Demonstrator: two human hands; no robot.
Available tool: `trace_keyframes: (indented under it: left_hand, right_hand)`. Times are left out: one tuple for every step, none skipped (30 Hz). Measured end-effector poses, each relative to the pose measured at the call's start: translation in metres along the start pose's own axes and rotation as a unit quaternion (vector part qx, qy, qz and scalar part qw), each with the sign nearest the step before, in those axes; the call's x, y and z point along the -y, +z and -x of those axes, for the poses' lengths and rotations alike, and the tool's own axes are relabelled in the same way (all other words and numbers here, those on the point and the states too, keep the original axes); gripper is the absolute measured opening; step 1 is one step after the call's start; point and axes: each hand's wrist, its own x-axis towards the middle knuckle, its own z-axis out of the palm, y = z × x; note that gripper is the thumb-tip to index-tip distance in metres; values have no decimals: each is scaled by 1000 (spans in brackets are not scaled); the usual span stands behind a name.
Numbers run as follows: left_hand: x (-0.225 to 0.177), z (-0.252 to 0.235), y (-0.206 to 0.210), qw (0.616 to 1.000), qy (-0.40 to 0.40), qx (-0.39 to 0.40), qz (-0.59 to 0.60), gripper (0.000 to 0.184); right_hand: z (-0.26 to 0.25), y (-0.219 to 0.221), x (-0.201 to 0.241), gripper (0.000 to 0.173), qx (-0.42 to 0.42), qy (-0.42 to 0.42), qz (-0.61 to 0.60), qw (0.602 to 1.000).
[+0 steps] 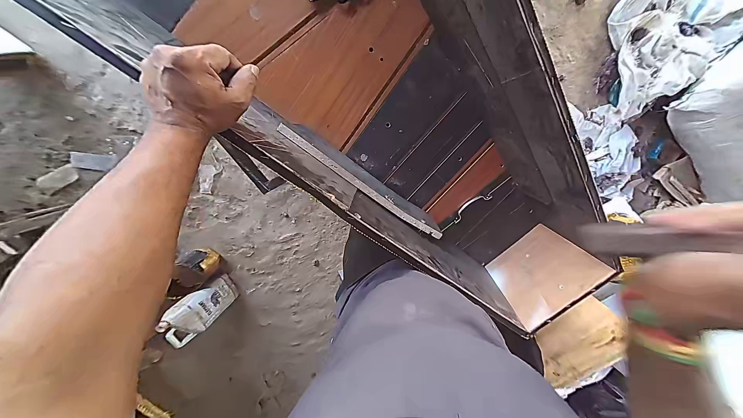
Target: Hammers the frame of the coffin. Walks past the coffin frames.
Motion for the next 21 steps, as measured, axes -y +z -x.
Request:
trace_keyframes:
  left_hand:
    - [1, 3, 1, 1000, -3, -1, 5, 58]
    - [1, 3, 1, 1000, -4, -5, 9, 59]
    - [2, 1, 1, 1000, -4, -8, 13, 59]
    - [4, 1, 3, 1000, -1, -4, 16, 59]
    - [5, 7, 6, 1000, 4, 6, 18, 59]
    - [10, 0, 5, 1000, 10, -6, 18, 60]
    - [11, -9, 3, 1000, 14, -22, 16, 59]
    - [8, -4, 4, 1000, 13, -10, 14, 59]
    - [5, 11, 4, 1000, 8, 17, 16, 59]
    - [1, 6, 0, 1000, 8, 13, 18, 59]
    - [-1, -5, -3, 1000, 8, -2, 17, 58]
    - [0, -5, -3, 1000, 5, -2, 12, 57]
    - [2, 2, 0, 1000, 1, 8, 6, 57]
    - [4, 3, 2, 1000, -4, 14, -1, 57]
    - [4, -1, 1, 1000, -7, 14, -7, 57]
    - [4, -2, 2, 1000, -10, 19, -11, 58]
    - [4, -3, 2, 1000, -12, 23, -13, 58]
    - [4, -3, 3, 1000, -12, 21, -12, 58]
    - [3, -3, 3, 1000, -11, 20, -9, 58]
    - [2, -2, 2, 1000, -9, 18, -8, 58]
    - [1, -2, 1, 1000, -10, 16, -6, 58]
  right_hand:
    - [34, 32, -8, 16, 48, 79, 44, 995]
    - [67, 54, -22, 34, 165, 194, 89, 963]
    - [85, 66, -39, 43, 319, 318, 124, 884]
    - [89, 74, -56, 44, 452, 414, 142, 777]
    - [86, 74, -66, 48, 541, 467, 153, 683]
    - [63, 82, -74, 47, 587, 468, 139, 646]
    - [38, 88, -76, 42, 600, 451, 115, 651]
    - [35, 85, -68, 39, 599, 438, 99, 663]
    - [41, 79, -54, 41, 594, 440, 101, 666]
    - [27, 84, -45, 44, 580, 427, 116, 684]
    - [8, 89, -36, 42, 556, 403, 128, 716]
    - [-2, 84, -22, 38, 531, 377, 135, 747]
    - [-6, 71, -7, 37, 499, 345, 136, 783]
    - [-14, 57, 7, 43, 452, 297, 135, 830]
    - [-25, 43, 20, 51, 388, 229, 132, 883]
    - [-33, 27, 31, 52, 315, 158, 129, 927]
    - [-41, 11, 35, 45, 245, 97, 120, 957]
    - [-47, -2, 32, 31, 173, 48, 107, 978]
    - [-49, -7, 24, 23, 88, 4, 99, 991]
    - [-48, -5, 15, 26, 13, -27, 97, 995]
    - [-41, 5, 4, 27, -30, -46, 92, 994]
